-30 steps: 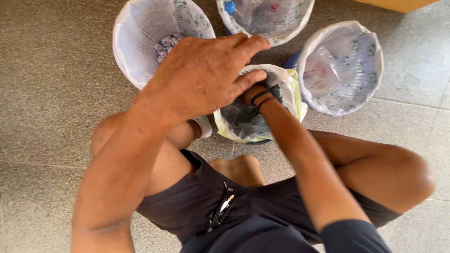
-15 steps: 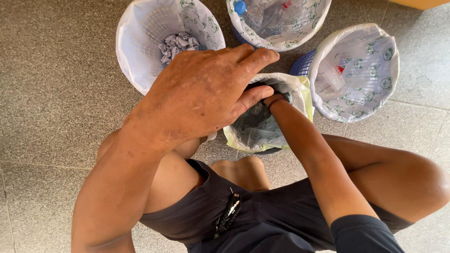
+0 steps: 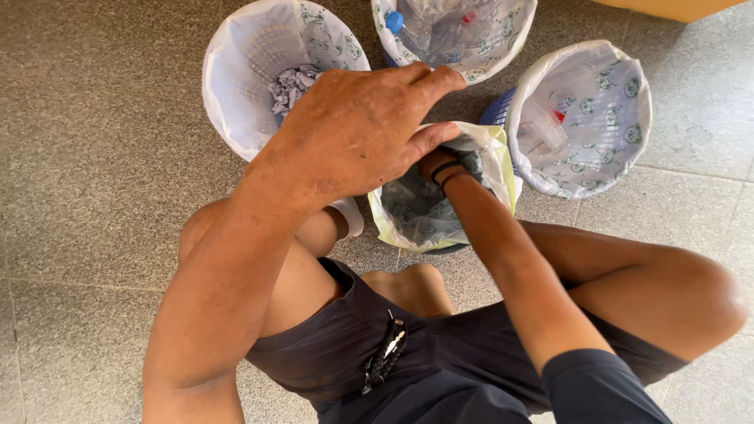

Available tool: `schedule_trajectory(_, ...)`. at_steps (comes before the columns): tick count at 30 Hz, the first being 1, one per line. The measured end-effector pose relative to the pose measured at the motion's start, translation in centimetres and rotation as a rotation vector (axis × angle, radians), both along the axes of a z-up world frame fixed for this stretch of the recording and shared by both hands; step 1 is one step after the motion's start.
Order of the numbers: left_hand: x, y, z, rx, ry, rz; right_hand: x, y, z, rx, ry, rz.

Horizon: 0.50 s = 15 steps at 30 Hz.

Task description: The person sits on the floor and sorts plastic waste by hand. They pick up plastic bags and wrappers from a central bin, unfold and inspect them, then place them into one of three surrounding bins. The process is repeated for multiple items.

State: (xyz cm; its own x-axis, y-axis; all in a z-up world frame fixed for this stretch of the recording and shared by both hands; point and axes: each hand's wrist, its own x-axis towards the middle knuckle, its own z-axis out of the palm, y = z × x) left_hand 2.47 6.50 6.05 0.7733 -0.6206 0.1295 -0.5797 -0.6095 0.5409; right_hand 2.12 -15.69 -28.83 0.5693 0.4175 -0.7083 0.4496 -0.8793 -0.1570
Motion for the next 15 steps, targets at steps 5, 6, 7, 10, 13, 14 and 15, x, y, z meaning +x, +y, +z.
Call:
schedule_trajectory(5,0.3,0.0,-1.1,0.038,0.033,0.008,-0.2,-2.5,2.3,0.199,-0.059,0.049)
schedule_trajectory(6,0.3,0.0,-1.5,0.053,0.057,0.004,-0.3,-3.4,3.9,0.303,-0.078,0.076)
schedule_trajectory(7,0.4,0.0,-2.0,0.068,0.082,0.0,-0.5,-4.2,5.8,0.386,-0.077,0.101)
schedule_trajectory(10,0.5,-0.3,-3.5,0.132,0.176,-0.034,-0.5,-6.5,13.7,0.435,0.047,0.042)
schedule_trajectory(13,0.5,-1.5,-5.0,0.08,0.312,-0.104,-0.9,-7.7,21.8,0.34,0.192,-0.085)
schedule_trajectory(14,0.6,-1.9,-5.4,0.046,0.365,-0.135,-1.1,-8.0,24.3,0.395,0.217,-0.109)
schedule_trajectory(15,0.7,-2.4,-5.7,0.042,0.459,-0.165,-1.2,-8.2,26.4,0.451,0.241,-0.134)
